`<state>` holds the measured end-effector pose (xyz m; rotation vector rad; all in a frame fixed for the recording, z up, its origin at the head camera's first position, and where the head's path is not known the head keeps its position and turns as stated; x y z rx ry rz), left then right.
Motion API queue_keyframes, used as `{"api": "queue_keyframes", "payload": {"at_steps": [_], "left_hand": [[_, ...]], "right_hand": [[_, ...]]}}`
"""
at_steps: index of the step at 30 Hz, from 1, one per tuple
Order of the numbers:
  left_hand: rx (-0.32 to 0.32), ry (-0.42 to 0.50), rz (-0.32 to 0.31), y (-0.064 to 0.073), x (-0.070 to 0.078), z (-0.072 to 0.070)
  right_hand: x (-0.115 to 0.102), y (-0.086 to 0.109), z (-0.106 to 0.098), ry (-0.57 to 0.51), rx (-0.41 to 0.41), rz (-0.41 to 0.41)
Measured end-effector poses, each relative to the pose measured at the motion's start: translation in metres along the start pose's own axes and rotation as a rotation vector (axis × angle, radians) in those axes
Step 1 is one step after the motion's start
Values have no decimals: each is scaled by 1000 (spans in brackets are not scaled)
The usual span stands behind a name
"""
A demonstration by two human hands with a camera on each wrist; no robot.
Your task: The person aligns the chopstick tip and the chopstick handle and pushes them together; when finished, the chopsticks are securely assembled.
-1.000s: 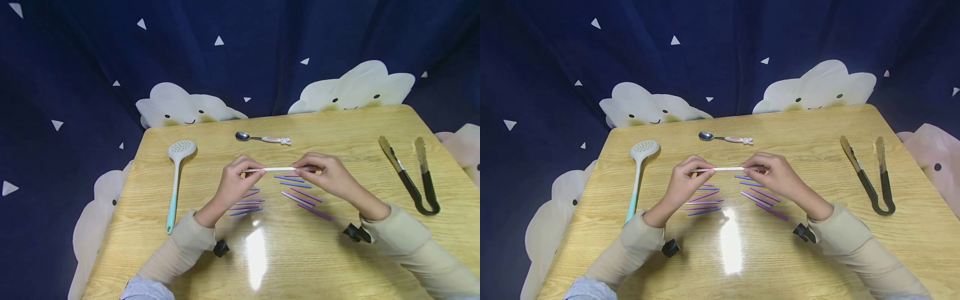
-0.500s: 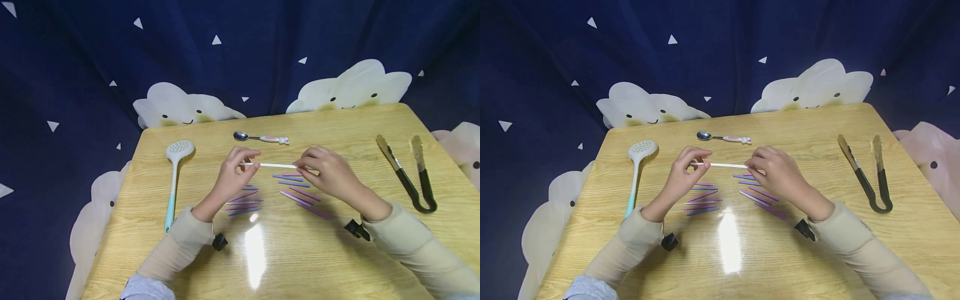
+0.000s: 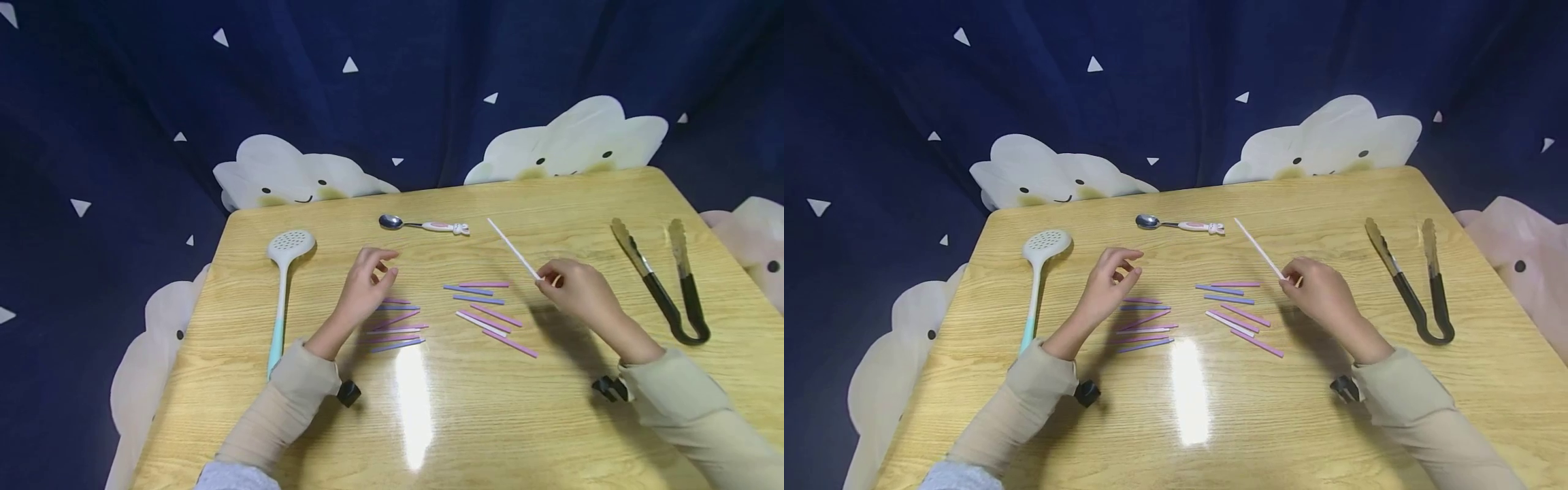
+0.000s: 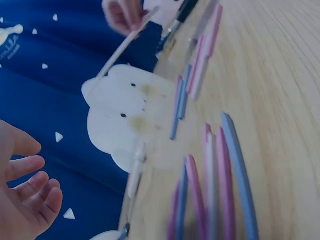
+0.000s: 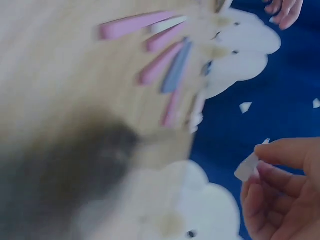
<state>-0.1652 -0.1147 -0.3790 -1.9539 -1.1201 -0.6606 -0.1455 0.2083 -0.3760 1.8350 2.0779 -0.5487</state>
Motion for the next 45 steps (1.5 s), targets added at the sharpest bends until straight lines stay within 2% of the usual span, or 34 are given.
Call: {"api": "queue_keyframes", "payload": {"at_steps": [4,9,16,21,25,27,30,33,37,41,45], "left_hand": [[-38,-41,-59,1,-14,2],[-84,-29,-100,1,-27,4],[-115,-55,-113,3,-35,5],[-138,-84,-137,5,-40,4],[-174,-122,-155,5,-45,4],[-197,-149,-157,4,-47,4],[-252,-195,-154,4,-51,6],[-318,-266,-137,5,-54,8],[-392,-393,-76,8,-58,13],[-419,-475,-10,9,-59,16],[-420,-475,21,9,-61,17]], "right_hand": [[25,2,8,2,-140,154],[44,2,21,-19,-257,241],[57,1,34,-9,-286,291],[60,0,39,-8,-294,291],[59,-6,35,43,-283,282],[58,-10,32,53,-284,264],[52,-19,28,61,-264,183],[43,-29,30,82,-244,51],[29,-43,39,119,-249,-140],[18,-51,54,109,-259,-261],[11,-58,68,71,-264,-327]]}}
Point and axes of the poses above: each hand's wrist, its own y-axis away from the middle knuckle, its own z-axis out of the palm, x = y × z, the point moved 2 cm from there along -y, towards the middle knuckle, and after that the axes turned 8 degrees about z, right-handed, at the moved point
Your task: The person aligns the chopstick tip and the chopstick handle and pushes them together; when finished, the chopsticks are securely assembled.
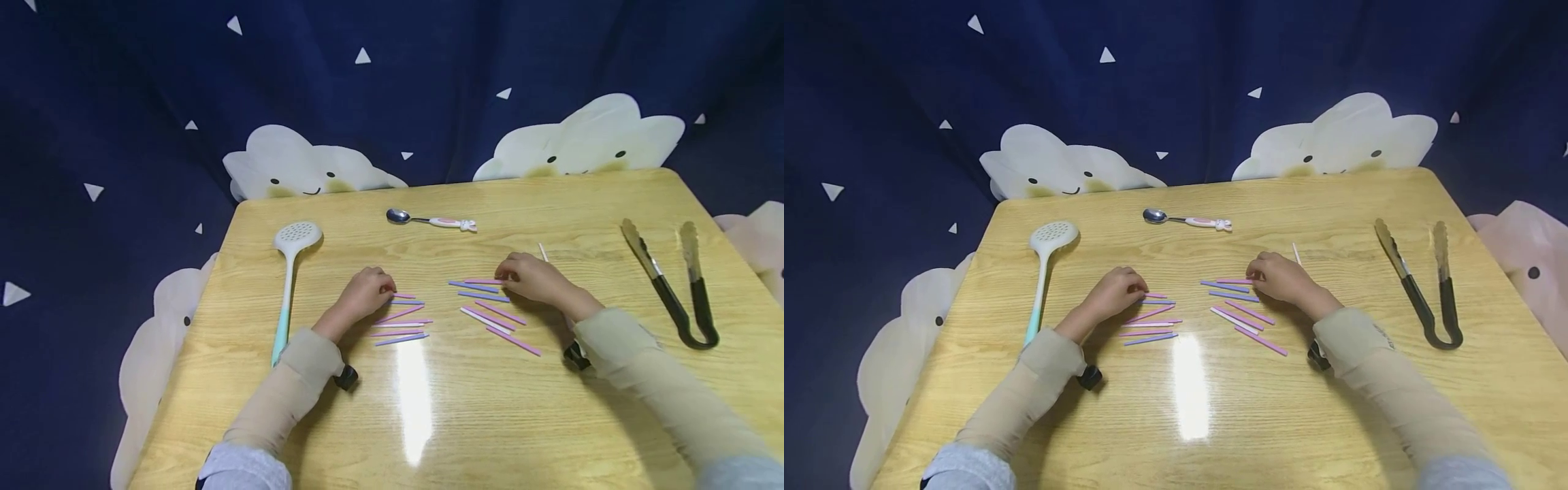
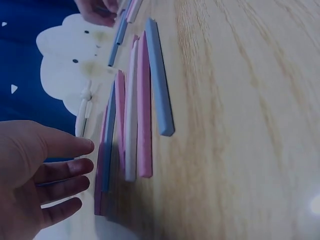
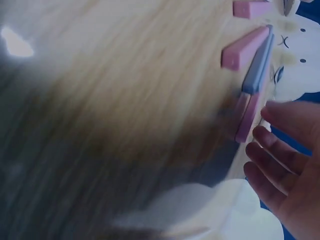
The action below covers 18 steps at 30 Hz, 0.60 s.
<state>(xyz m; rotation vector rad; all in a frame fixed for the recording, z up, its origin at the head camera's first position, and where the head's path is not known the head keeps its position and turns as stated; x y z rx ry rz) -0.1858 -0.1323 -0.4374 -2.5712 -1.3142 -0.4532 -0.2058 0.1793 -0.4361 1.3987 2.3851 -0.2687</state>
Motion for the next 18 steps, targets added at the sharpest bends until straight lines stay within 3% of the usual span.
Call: {"api": "queue_keyframes", "payload": {"at_steps": [8,18], "left_hand": [[-7,-2,18,0,-3,6],[26,-115,80,-3,-2,9]], "right_hand": [[-4,-10,8,15,-6,-36],[-2,-12,11,38,-13,-2]]}}
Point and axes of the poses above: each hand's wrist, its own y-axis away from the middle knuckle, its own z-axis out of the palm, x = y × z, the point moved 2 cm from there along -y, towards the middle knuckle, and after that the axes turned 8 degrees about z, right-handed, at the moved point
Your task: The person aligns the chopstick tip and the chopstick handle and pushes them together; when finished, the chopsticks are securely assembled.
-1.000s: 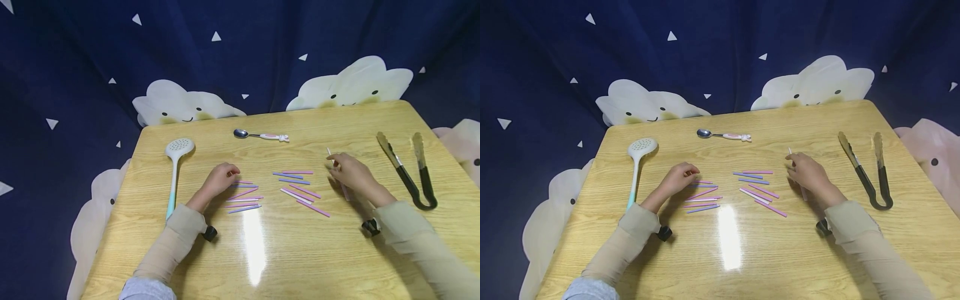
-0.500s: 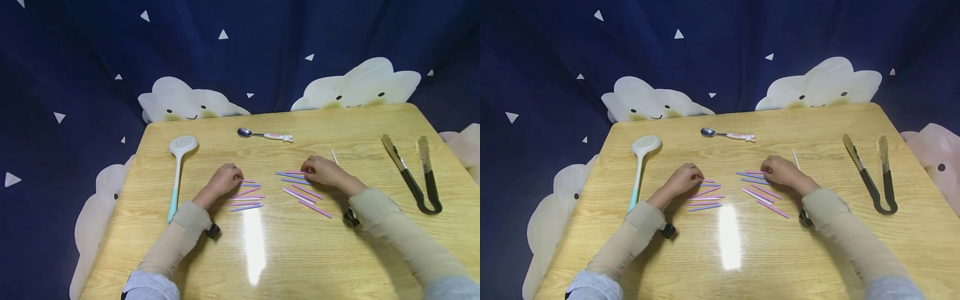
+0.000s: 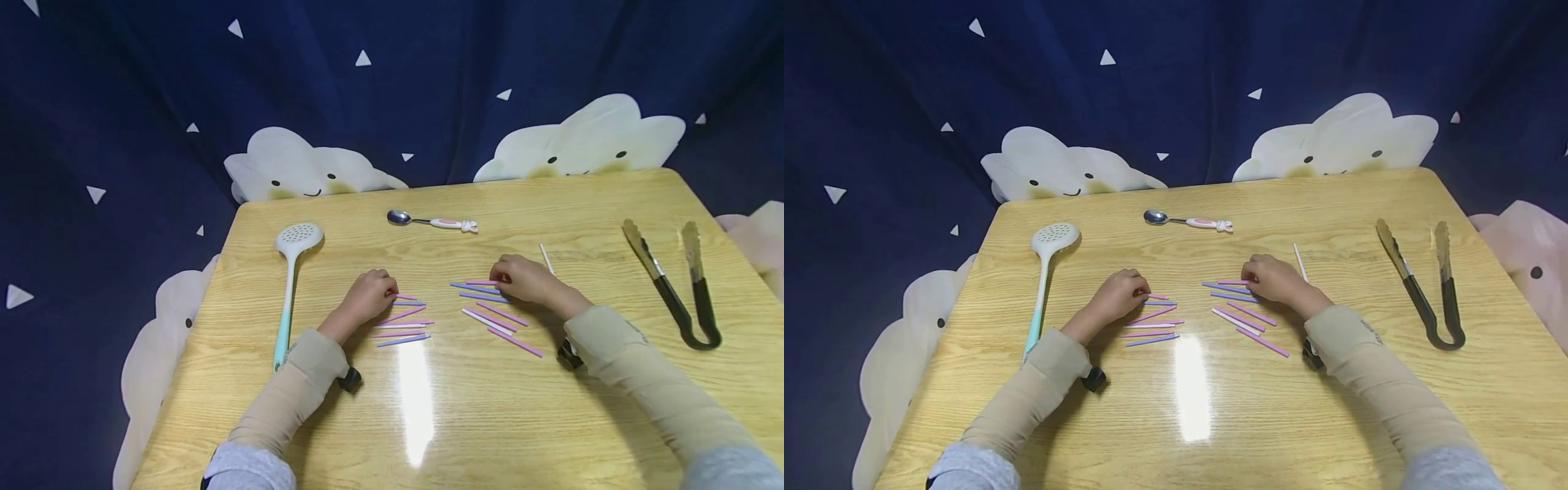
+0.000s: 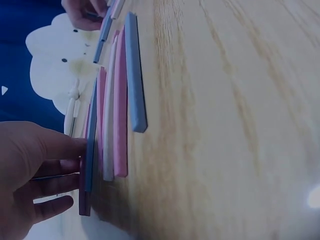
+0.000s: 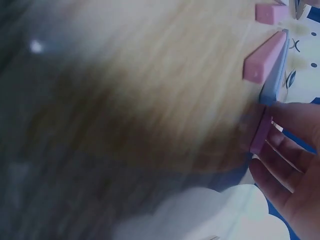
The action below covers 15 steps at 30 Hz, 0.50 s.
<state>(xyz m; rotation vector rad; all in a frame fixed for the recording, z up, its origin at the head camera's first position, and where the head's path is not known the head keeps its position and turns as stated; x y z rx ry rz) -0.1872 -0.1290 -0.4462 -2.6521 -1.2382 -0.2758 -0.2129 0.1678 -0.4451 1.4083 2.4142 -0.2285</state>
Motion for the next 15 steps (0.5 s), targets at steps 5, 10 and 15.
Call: {"api": "queue_keyframes", "payload": {"at_steps": [5,10,15], "left_hand": [[11,-37,19,0,2,-2],[18,-45,26,-1,2,-3],[29,1,-19,-1,0,-4]], "right_hand": [[1,-1,2,12,23,6],[2,-3,3,9,22,35],[3,-3,1,-68,24,67]]}}
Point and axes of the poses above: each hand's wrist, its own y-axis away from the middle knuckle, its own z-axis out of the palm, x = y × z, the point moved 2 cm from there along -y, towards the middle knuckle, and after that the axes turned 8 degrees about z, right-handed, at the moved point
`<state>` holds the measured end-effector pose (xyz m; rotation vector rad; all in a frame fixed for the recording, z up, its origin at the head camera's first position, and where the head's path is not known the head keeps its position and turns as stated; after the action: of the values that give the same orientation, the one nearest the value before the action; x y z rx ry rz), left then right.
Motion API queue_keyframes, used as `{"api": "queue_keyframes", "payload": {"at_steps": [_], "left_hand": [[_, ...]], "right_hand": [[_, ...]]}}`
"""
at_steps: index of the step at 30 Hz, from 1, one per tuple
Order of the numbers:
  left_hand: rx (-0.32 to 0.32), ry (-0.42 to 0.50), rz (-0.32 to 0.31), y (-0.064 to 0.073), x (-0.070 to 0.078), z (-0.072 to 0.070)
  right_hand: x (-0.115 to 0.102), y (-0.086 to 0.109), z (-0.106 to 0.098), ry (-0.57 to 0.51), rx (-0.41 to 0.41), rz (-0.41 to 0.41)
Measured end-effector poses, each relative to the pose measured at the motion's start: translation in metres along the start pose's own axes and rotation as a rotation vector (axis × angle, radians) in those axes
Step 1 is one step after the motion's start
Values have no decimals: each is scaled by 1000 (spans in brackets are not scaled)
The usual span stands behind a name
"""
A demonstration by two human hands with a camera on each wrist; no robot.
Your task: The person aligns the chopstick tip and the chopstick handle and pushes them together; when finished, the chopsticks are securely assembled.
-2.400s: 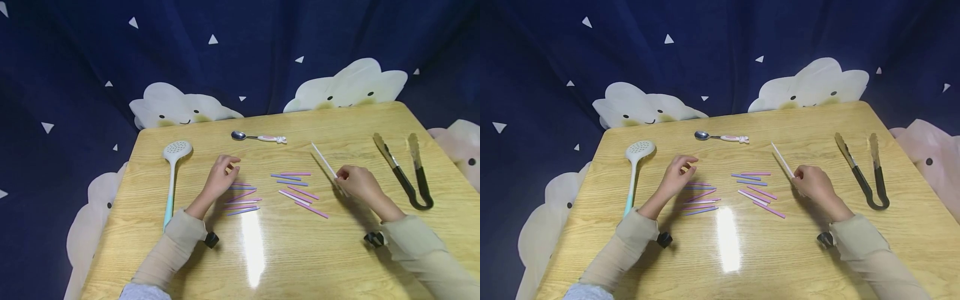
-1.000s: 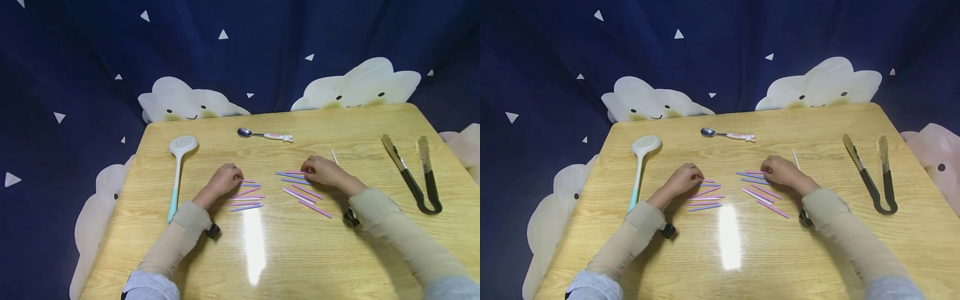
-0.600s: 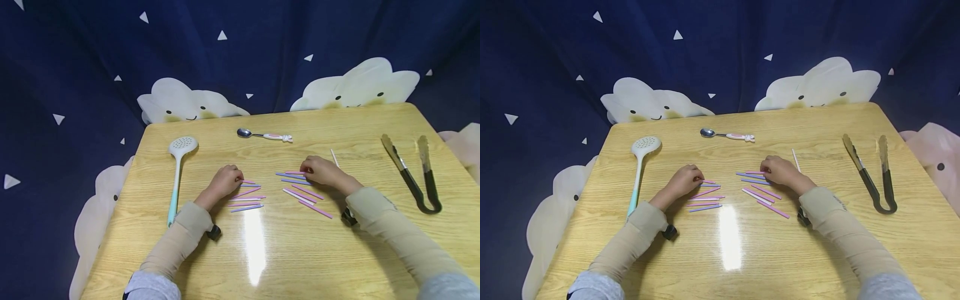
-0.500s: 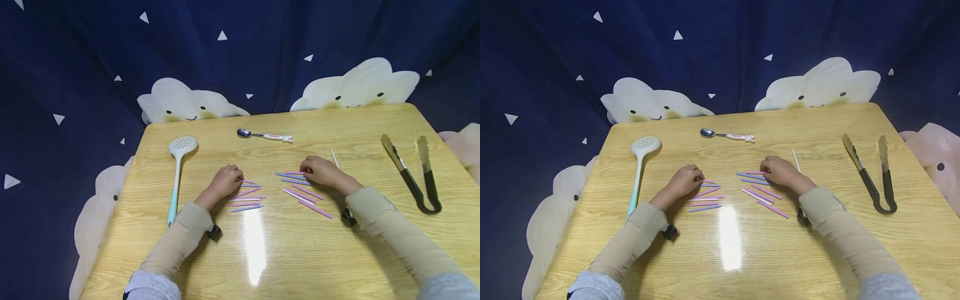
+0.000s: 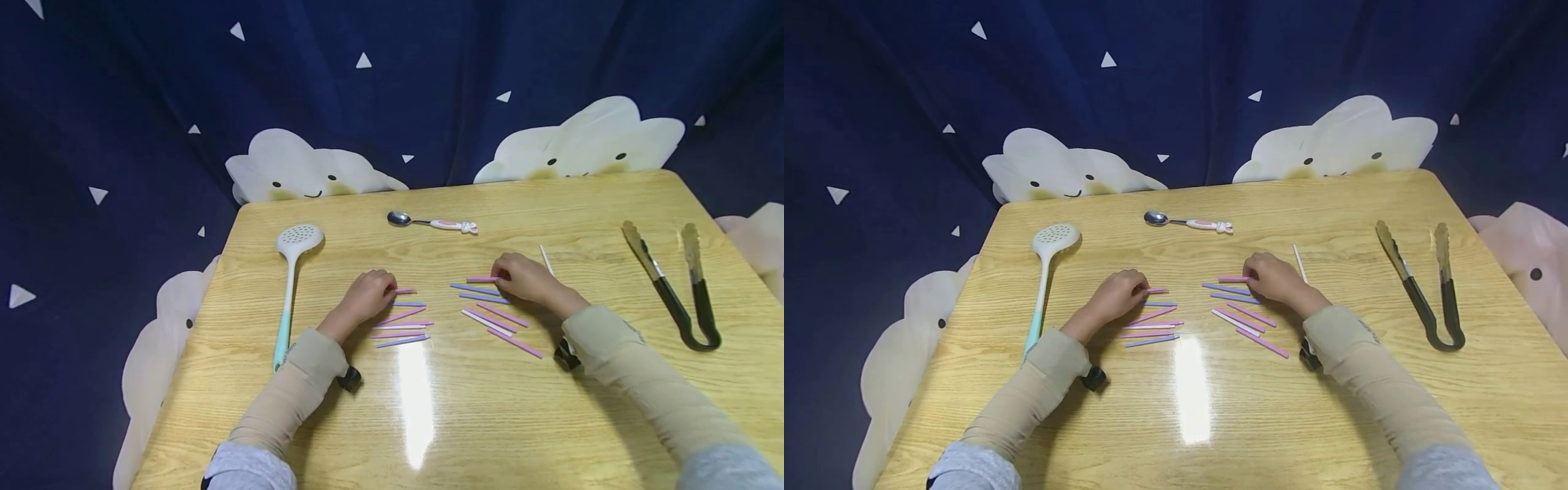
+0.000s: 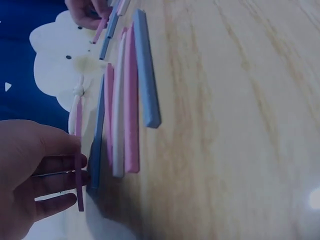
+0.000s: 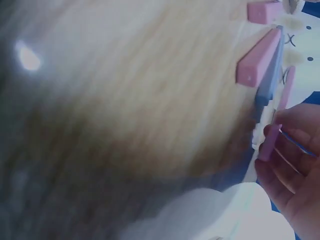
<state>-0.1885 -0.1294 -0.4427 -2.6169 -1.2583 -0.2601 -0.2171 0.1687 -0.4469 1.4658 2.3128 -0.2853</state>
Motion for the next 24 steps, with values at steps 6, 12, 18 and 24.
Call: {"api": "queue_keyframes", "payload": {"at_steps": [6,12,18,24], "left_hand": [[61,63,-57,0,-1,-6],[125,104,-61,-1,2,-17],[207,161,-32,-4,12,-33],[270,214,-32,-4,22,-52]], "right_hand": [[-2,2,-8,-173,4,56],[-7,7,-19,-276,39,55],[-12,12,-29,-342,58,53],[-22,18,-43,-390,98,80]]}}
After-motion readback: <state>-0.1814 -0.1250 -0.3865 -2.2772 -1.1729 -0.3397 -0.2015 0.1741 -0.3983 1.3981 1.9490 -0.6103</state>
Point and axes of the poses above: each hand's wrist, its own y-axis away from the middle knuckle, its own z-axis out of the palm, x = y × z, the point moved 2 cm from there along -y, towards the middle knuckle, and after that the axes turned 8 degrees about z, right-handed, at the moved point
